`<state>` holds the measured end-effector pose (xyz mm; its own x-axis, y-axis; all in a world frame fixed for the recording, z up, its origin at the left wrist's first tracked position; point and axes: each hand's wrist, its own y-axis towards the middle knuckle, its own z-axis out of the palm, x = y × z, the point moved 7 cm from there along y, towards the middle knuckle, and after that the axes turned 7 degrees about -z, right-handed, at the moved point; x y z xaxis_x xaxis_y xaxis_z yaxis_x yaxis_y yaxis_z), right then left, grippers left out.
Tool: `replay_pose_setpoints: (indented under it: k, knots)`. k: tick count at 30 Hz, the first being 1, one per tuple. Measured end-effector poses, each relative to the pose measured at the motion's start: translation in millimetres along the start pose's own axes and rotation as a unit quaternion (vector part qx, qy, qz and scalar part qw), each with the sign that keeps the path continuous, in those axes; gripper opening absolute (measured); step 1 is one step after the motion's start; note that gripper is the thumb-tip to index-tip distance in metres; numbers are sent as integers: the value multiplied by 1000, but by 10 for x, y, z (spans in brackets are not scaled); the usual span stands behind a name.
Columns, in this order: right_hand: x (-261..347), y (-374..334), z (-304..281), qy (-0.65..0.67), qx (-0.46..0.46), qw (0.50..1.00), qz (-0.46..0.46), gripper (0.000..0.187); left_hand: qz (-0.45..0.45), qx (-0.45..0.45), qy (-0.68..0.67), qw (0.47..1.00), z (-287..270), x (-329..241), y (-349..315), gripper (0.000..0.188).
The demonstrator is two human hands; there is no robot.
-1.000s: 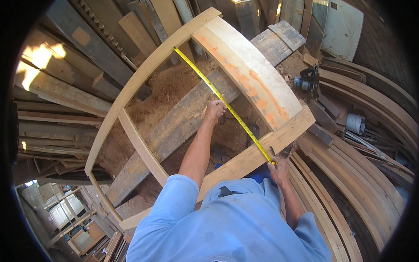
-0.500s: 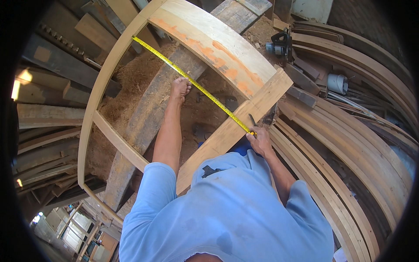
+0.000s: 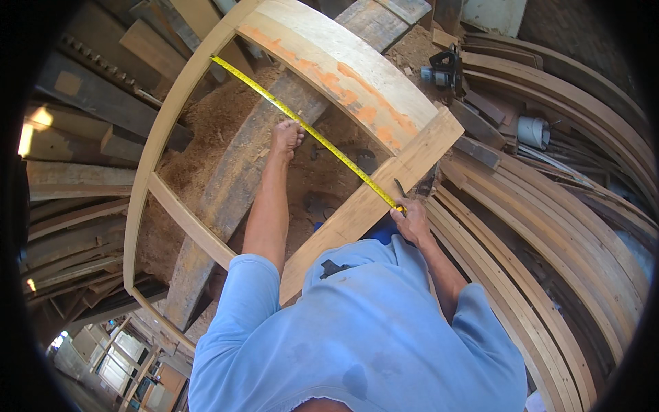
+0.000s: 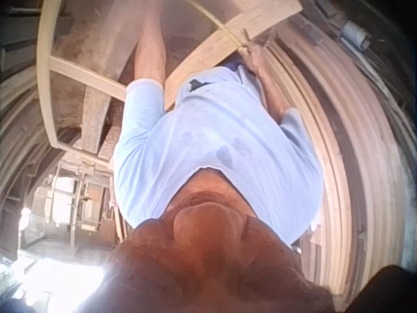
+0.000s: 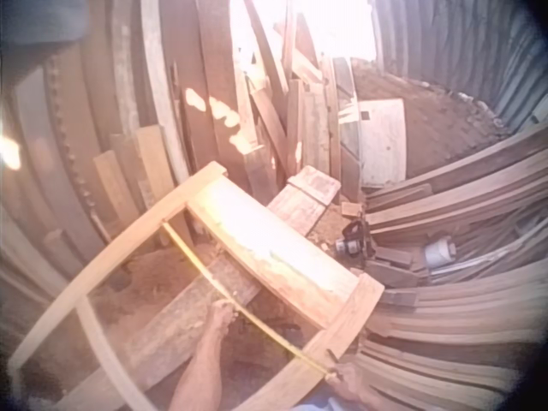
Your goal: The person measures different sections of a large wooden frame using a tape measure and then moves the frame across the workshop.
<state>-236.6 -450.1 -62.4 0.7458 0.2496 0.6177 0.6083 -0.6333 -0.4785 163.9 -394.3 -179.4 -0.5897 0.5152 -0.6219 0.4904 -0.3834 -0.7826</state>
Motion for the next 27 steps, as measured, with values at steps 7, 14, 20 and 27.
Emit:
replay_pose_setpoints:
  k: [7,14,20,27]
  knots:
    - [60,-5,75,42,67,995,-59,34,104,-181,105,972,-639,174,-514,36]
    - [98,291,370,71,12,991,-109,29,174,-508,294,791,-2298,829,-2264,65]
    - [1175,350,660,156,139,972,-106,24,-169,-477,283,815,-3454,2420,-3505,91]
    - [1507,233,1283,41,197,965,-167,46,-142,-153,133,969,-3517,3668,-3385,88]
